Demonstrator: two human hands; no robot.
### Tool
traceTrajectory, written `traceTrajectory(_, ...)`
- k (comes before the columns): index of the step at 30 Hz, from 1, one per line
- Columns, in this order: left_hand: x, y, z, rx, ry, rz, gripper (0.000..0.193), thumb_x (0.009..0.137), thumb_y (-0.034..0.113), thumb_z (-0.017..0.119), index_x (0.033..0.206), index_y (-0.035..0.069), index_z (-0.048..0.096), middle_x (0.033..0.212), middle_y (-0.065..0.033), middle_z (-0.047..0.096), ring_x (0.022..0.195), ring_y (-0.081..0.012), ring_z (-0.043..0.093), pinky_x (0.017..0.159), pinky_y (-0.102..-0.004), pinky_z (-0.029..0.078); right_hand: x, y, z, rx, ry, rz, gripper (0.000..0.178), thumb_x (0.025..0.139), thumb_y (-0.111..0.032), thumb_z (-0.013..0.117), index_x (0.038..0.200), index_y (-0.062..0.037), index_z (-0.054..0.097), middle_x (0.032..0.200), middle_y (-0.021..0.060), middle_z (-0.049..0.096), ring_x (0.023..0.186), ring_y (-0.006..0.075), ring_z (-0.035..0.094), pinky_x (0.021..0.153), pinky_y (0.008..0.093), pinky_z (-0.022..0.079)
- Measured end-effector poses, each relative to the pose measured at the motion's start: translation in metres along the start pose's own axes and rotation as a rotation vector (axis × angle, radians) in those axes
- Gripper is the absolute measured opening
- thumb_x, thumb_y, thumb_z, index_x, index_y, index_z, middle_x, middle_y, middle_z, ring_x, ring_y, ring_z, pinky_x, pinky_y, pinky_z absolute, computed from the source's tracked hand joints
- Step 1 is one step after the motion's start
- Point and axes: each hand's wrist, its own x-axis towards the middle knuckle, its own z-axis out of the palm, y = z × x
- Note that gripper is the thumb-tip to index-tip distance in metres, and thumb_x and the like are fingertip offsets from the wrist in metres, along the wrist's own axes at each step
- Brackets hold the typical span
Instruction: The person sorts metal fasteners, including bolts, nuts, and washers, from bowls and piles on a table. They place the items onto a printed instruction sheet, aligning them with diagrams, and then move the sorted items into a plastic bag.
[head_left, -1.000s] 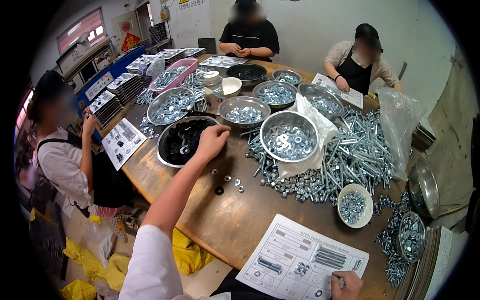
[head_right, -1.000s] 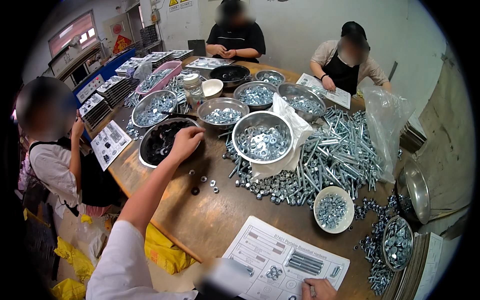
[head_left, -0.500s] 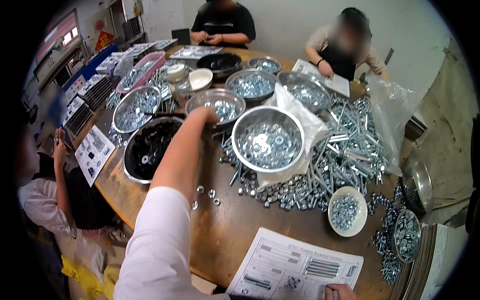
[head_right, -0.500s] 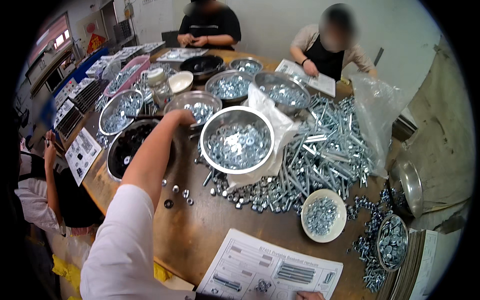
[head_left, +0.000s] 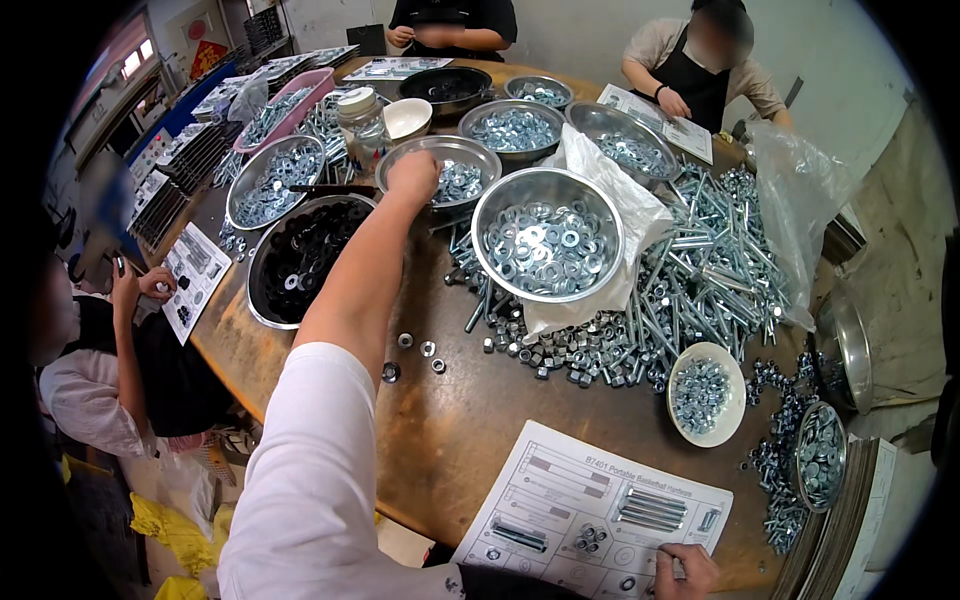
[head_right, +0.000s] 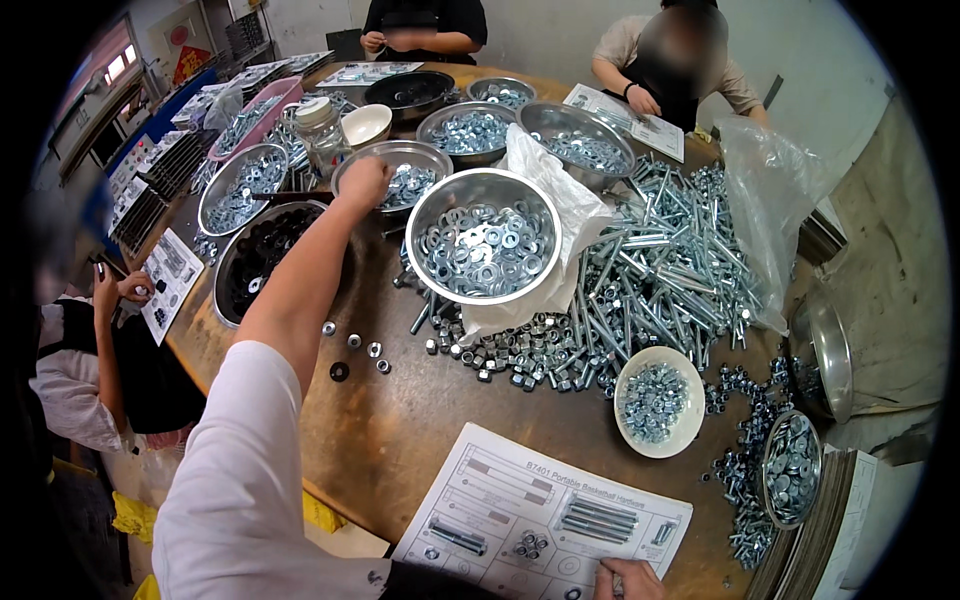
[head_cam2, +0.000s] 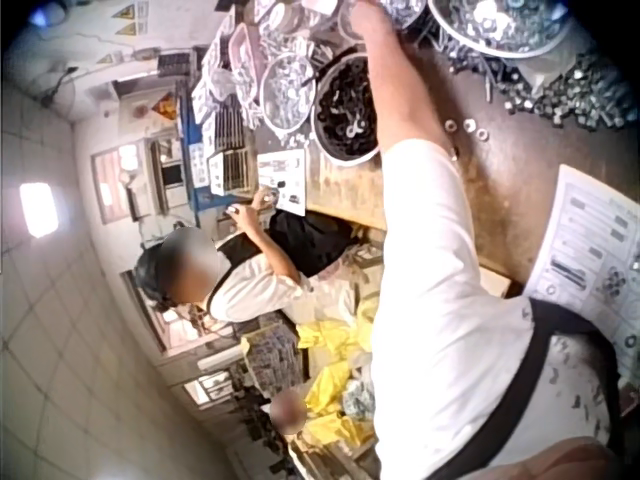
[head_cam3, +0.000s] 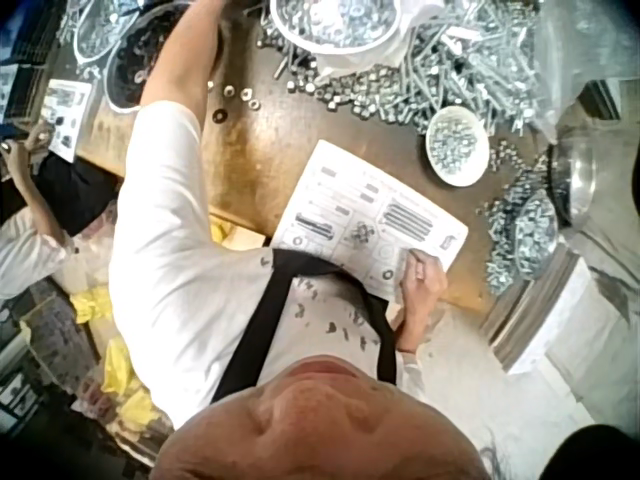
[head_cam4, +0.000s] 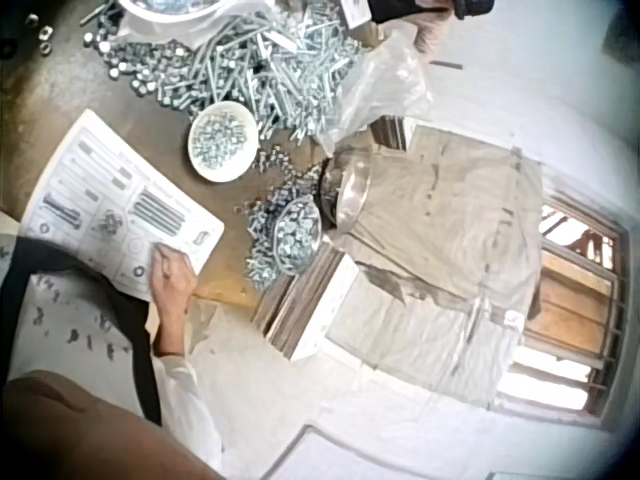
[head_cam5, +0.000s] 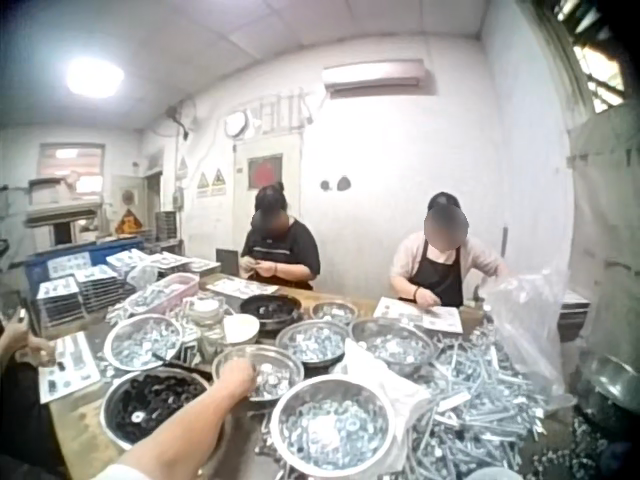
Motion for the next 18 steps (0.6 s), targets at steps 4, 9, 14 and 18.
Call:
traceTrajectory(4, -0.018, 0.032, -0.033, -0.262, 0.207, -0.044, 0.041, 0.094, 0.040, 0.060, 0.092, 0.001, 0.071, 0.092, -0.0230, 0.070, 0.090, -0.0414, 0.067, 0.078, -0.0511, 0.051, 0.013, -0.013, -0.001, 0.017, -0.055, -0.116, 0.012, 0.083, -0.005, 0.074, 0.094, -0.0032, 0.071, 0.085, 0.0148, 0.069, 0.075, 0.0307, 0.068, 0.070, 0.0363, 0.053)
traceTrajectory(9, -0.086, 0.049, -0.081, -0.705, 0.055, 0.084, 0.034, 0.097, 0.030, 0.061, 0.087, -0.003, 0.067, 0.060, -0.0051, 0.058, 0.055, -0.0128, 0.055, 0.053, -0.0326, 0.043, 0.089, -0.059, 0.049, 0.120, -0.313, -0.530, 0.014, 0.079, -0.009, 0.075, 0.092, -0.0085, 0.072, 0.081, 0.0066, 0.070, 0.074, 0.0266, 0.065, 0.063, 0.0373, 0.051)
traceTrajectory(14, -0.213, 0.033, -0.127, -0.827, 0.095, 0.064, 0.028, 0.100, 0.024, 0.058, 0.089, 0.000, 0.068, 0.058, 0.0014, 0.054, 0.051, -0.0050, 0.048, 0.047, -0.0242, 0.037, 0.165, -0.156, 0.189, 0.256, -0.471, -0.829, 0.022, 0.090, -0.015, 0.062, 0.110, -0.0062, 0.064, 0.097, 0.0149, 0.064, 0.088, 0.0359, 0.065, 0.073, 0.0469, 0.052)
traceTrajectory(18, -0.304, -0.011, -0.153, -0.945, 0.044, -0.294, 0.024, 0.100, 0.020, 0.059, 0.092, 0.000, 0.070, 0.062, 0.0017, 0.053, 0.058, -0.0036, 0.050, 0.053, -0.0229, 0.039, 0.178, -0.218, 0.258, 0.027, -0.476, -0.776, 0.016, 0.087, -0.009, 0.059, 0.100, -0.0016, 0.066, 0.101, 0.0200, 0.065, 0.089, 0.0397, 0.067, 0.077, 0.0488, 0.055)
